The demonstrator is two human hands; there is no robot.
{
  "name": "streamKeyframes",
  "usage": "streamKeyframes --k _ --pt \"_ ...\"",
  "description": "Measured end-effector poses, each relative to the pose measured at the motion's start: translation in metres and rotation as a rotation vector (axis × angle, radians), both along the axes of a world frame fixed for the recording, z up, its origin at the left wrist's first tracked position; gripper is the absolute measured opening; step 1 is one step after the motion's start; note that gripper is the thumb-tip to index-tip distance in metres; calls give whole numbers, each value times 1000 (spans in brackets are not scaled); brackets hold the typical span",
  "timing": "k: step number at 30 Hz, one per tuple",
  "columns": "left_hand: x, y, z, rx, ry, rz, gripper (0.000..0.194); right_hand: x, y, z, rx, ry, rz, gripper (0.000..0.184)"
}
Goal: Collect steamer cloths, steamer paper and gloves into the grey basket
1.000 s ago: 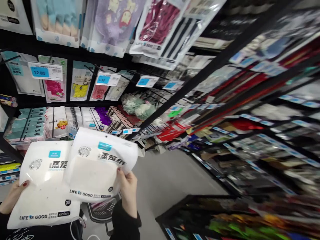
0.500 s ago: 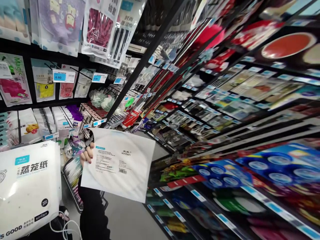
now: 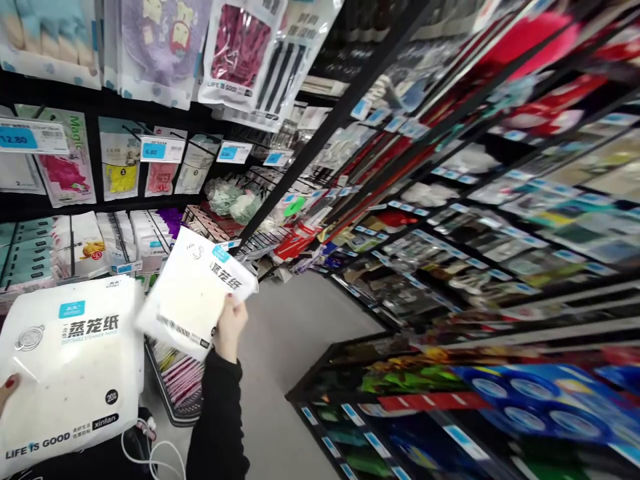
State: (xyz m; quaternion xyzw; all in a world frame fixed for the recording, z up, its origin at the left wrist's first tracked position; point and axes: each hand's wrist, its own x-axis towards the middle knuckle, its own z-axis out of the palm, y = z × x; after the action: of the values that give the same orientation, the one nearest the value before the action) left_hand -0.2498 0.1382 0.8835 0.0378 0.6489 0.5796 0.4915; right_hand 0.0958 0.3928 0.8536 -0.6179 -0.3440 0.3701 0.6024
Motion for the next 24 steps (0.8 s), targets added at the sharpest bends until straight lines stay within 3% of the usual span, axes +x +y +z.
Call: streamKeyframes --k 2,4,7,10,14,18,20,24 --pt "5 0 3 35 57 3 36 10 -2 -3 -90 -145 -125 38" --pt "10 1 6 75 107 16 36 12 -8 -8 -154 -256 -147 31" --pt "15 3 9 125 102 30 35 -6 -20 -22 -181 -309 10 31" --pt "17 3 8 166 54 10 31 -43 -37 -35 -172 -239 278 40" --pt "12 2 2 202 12 -28 28 -92 -65 -40 -171 -38 672 51" --pt "3 -1 -6 193 29 -120 27 -116 -91 -30 -296 511 1049 37" --pt "-1 -3 -8 173 76 -146 27 -120 -99 -24 -381 771 1087 37" --pt "-1 -6 -7 162 159 -126 29 -123 -104 -13 -489 929 1032 25"
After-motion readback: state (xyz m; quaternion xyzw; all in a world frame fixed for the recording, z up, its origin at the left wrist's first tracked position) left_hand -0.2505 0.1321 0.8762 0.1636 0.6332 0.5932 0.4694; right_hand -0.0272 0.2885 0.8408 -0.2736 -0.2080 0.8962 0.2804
